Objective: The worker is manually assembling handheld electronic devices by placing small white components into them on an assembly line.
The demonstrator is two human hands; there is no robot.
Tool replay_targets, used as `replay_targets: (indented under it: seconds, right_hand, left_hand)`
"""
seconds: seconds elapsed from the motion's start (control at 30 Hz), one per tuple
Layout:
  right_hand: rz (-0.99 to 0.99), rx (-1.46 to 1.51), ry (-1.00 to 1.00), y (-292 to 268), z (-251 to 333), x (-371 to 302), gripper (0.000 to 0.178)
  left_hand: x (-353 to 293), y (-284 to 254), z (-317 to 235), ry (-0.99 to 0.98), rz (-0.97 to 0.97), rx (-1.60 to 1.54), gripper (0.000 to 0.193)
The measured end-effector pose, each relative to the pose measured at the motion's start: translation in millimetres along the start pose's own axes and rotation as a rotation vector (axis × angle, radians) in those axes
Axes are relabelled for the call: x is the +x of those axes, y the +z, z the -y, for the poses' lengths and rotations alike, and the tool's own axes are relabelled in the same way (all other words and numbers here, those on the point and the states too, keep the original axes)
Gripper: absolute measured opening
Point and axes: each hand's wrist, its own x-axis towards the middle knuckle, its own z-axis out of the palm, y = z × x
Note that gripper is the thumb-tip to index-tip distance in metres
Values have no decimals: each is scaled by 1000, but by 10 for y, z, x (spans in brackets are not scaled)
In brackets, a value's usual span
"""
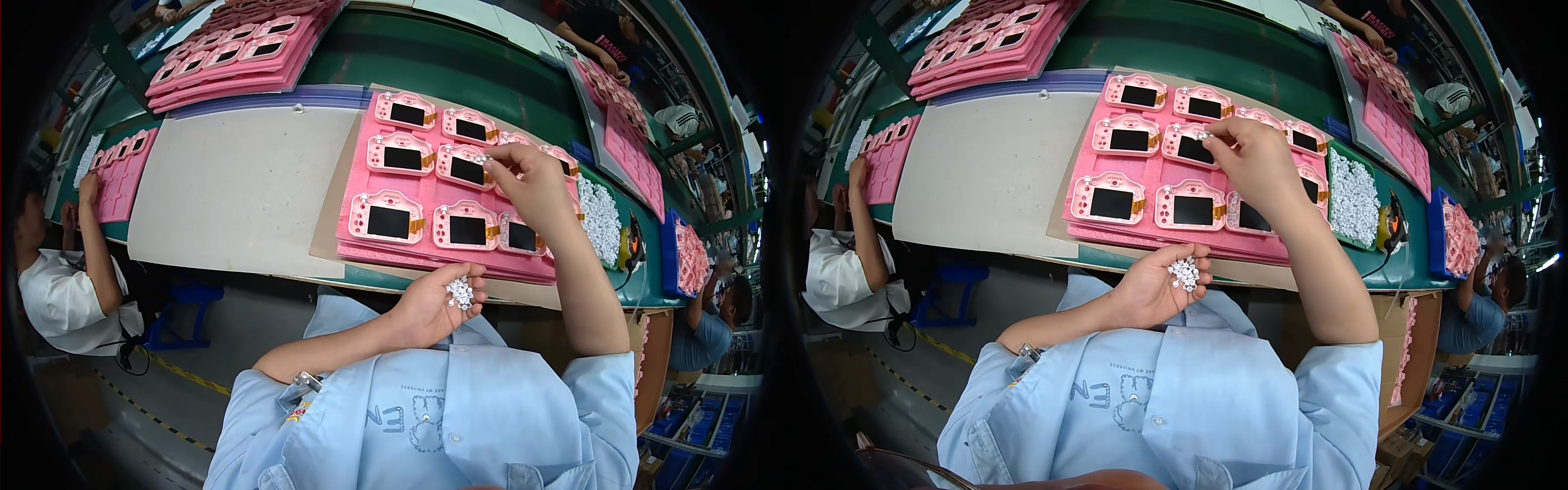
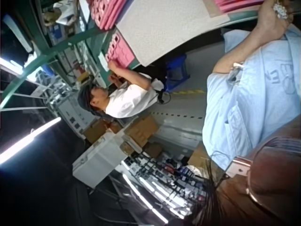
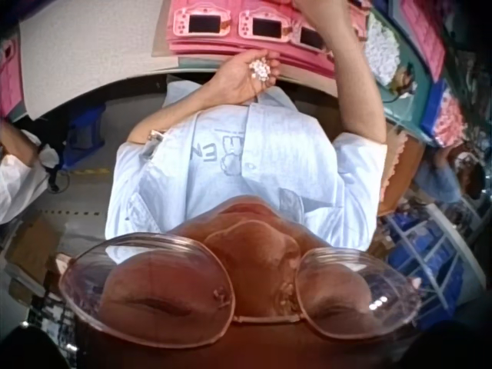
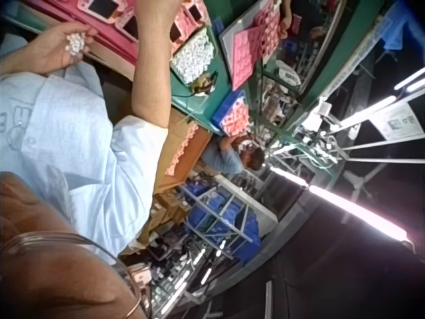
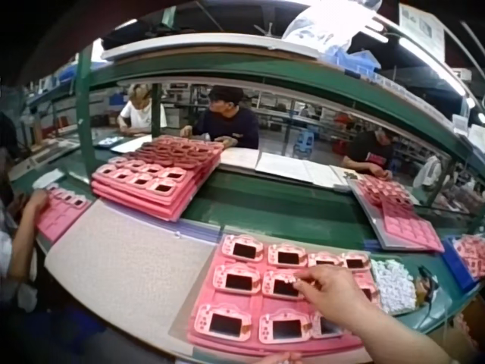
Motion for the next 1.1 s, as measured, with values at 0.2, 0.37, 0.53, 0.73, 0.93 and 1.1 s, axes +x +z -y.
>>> replay_targets:
  seconds: [0.2,0.37,0.53,0.73,0.93,1.1]
  right_hand:
    - [52,-263,-233,324,-105,183,14]
    - [39,-368,-333,436,-134,218,16]
    - [151,-233,-209,488,-106,244,16]
    - [179,-220,-257,475,-189,194,15]
    - [291,-3,-86,97,112,-197,15]
    - [584,-69,-294,-41,163,-807,19]
  left_hand:
    - [-11,-80,7,-24,10,-12,18]
    - [12,-137,-40,-38,13,-17,18]
    - [31,-211,-46,-42,29,-23,18]
    - [12,-201,-35,-49,14,-18,19]
    - [-19,-171,-21,-32,11,-45,19]
    - [11,-87,35,1,-17,-46,21]
